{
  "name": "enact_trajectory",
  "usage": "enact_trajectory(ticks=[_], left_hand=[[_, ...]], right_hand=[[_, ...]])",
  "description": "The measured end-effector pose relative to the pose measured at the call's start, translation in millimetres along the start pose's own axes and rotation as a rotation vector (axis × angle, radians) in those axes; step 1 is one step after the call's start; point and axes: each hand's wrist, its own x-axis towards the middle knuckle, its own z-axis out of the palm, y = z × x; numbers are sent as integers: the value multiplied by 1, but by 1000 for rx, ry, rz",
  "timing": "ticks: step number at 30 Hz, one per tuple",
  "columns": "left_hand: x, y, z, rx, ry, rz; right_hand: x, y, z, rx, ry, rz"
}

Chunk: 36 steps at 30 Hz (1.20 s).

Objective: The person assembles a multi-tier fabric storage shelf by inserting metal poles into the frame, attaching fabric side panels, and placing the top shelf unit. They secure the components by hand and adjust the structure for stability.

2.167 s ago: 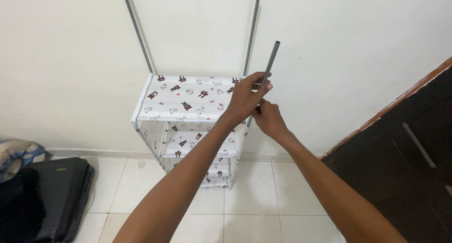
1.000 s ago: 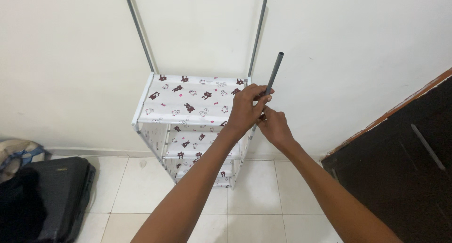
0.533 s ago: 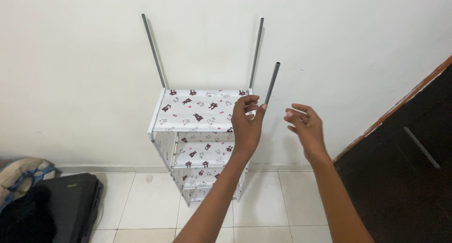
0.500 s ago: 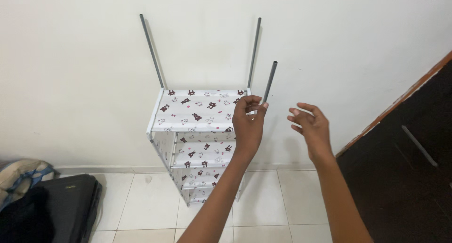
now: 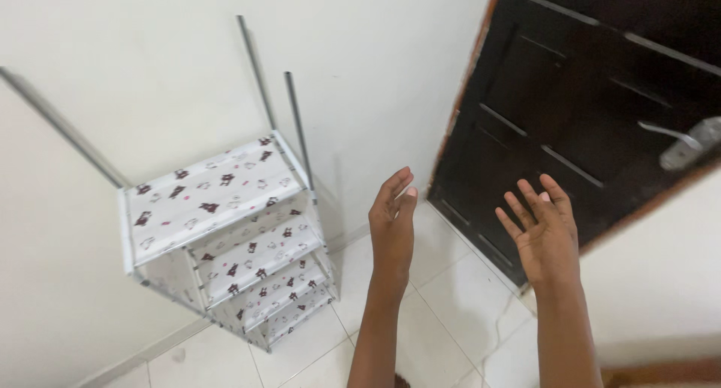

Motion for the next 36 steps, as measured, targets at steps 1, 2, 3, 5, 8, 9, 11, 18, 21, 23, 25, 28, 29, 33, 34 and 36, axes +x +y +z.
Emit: enact_trajectory(ticks=[1,2,3,5,8,9,11,18,21,23,25,28,29,33,34,36], left_hand=[[-10,-11,6,22,-36,-19],[-21,-21,13,44,-73,-38],[-34,-32,23,62,-111,-58],[-63,-50,49,75,-191,-170],[-105,-67,93,42,-357,-251],[-120,-72,107,20,-418,-272],[-148,-78,131,33,-537,-274],[-218,-103,198,53,-836,-332],[-254,-117,236,92,-919,-395],[-286,-130,265,90,-977,-412],[-321,-146,294,95,-1033,-446],[-374,-176,334,149,-1100,-454],[-391,-188,347,189,-1107,-409],[-444,-242,401,299,-1152,-141],[-453,-258,416,396,-1171,-100],[-466,-289,441,597,-1201,-24]], right_hand=[[-12,2,-19,-18,49,-8],[-24,3,-39,-35,98,-15],[-37,2,-61,-70,155,-11],[-63,-2,-104,-131,268,-2],[-105,-17,-175,-149,458,-55],[-120,-23,-199,-153,511,-72],[-151,-31,-245,-158,609,-104],[-236,-42,-370,-150,925,-125],[-268,-46,-408,-118,988,-80],[-293,-53,-436,-106,1010,-45],[-315,-65,-469,-126,1062,-28],[-340,-84,-526,-146,1074,-18],[-346,-92,-548,-154,1057,-20],[-358,-102,-639,-492,1143,63],[-355,-98,-664,-572,1131,39],[-355,-90,-715,-724,1094,113]])
